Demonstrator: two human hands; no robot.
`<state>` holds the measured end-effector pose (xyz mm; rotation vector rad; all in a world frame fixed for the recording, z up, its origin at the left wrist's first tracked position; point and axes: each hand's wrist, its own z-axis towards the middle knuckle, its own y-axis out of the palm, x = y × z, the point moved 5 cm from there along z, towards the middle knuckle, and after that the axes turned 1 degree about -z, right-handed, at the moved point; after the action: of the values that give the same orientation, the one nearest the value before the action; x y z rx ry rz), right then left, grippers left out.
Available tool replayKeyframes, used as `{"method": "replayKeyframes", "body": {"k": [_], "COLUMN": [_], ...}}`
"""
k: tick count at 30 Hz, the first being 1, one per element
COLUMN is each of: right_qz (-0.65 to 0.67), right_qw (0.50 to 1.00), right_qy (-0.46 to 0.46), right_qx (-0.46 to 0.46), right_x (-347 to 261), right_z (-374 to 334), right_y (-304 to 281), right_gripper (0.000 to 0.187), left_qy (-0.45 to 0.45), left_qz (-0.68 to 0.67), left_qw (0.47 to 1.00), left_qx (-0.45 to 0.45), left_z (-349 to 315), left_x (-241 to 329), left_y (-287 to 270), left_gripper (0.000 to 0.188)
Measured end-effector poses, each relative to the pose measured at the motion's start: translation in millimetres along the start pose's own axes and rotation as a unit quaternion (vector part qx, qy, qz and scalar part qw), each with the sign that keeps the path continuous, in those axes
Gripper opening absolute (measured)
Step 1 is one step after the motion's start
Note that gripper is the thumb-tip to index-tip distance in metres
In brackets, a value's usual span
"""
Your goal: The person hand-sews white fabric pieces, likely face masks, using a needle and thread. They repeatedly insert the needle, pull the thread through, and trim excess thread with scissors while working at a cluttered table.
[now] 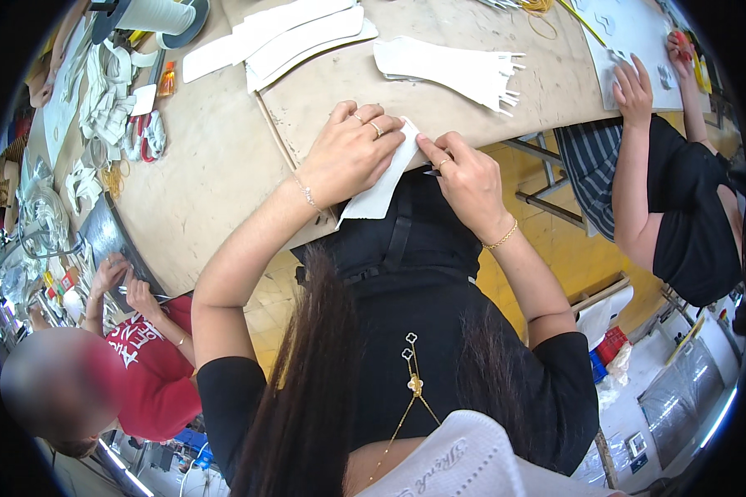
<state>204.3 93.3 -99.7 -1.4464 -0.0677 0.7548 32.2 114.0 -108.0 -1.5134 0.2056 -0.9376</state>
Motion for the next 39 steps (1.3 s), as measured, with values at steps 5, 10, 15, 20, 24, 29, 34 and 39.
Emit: {"method": "replayKeyframes", "body": {"k": [5, 10, 15, 20, 24, 29, 34, 39], "right_qz": [-0.024, 0.002, 0.026, -0.016, -0.041, 0.138, 0.180, 0.107], "right_qw": [0.999, 1.000, 0.998, 1.000, 0.999, 0.989, 0.978, 0.993], "right_qy": [-0.016, 0.008, 0.037, 0.025, -0.006, 0.027, 0.046, 0.025], "right_qx": [-0.020, -0.018, -0.051, 0.010, 0.007, -0.054, -0.096, -0.052], "right_x": [-1.8, 1.1, 3.5, 6.8, -0.9, -6.6, -9.1, -21.9], "right_z": [0.8, -1.4, -2.8, 30.6, 77.2, 92.6, 73.8, 55.1], "right_y": [1.0, 2.6, 0.2, -6.5, 9.7, 15.6, 11.1, 14.7], "right_gripper": [0.034, 0.049, 0.055, 0.045, 0.033, 0.025, 0.020, 0.023], "left_qy": [-0.009, -0.050, 0.116, 0.014, -0.089, -0.093, -0.093, -0.087], "left_qz": [-0.019, 0.026, 0.015, 0.059, 0.095, 0.126, 0.123, 0.121], "left_qw": [1.000, 0.997, 0.992, 0.998, 0.987, 0.981, 0.985, 0.987], "left_qx": [0.012, 0.052, 0.048, 0.021, 0.089, 0.113, 0.079, 0.054], "left_z": [3.6, -2.6, 0.1, -13.4, -39.7, -51.2, -48.5, -43.9], "left_x": [-0.3, -17.0, 1.0, -10.6, -17.4, -12.9, -16.0, -15.8], "left_y": [2.1, -12.5, -4.4, -2.3, -14.5, -10.0, -10.5, -14.0], "left_gripper": [0.040, 0.035, 0.036, 0.041, 0.032, 0.036, 0.034, 0.036]}}
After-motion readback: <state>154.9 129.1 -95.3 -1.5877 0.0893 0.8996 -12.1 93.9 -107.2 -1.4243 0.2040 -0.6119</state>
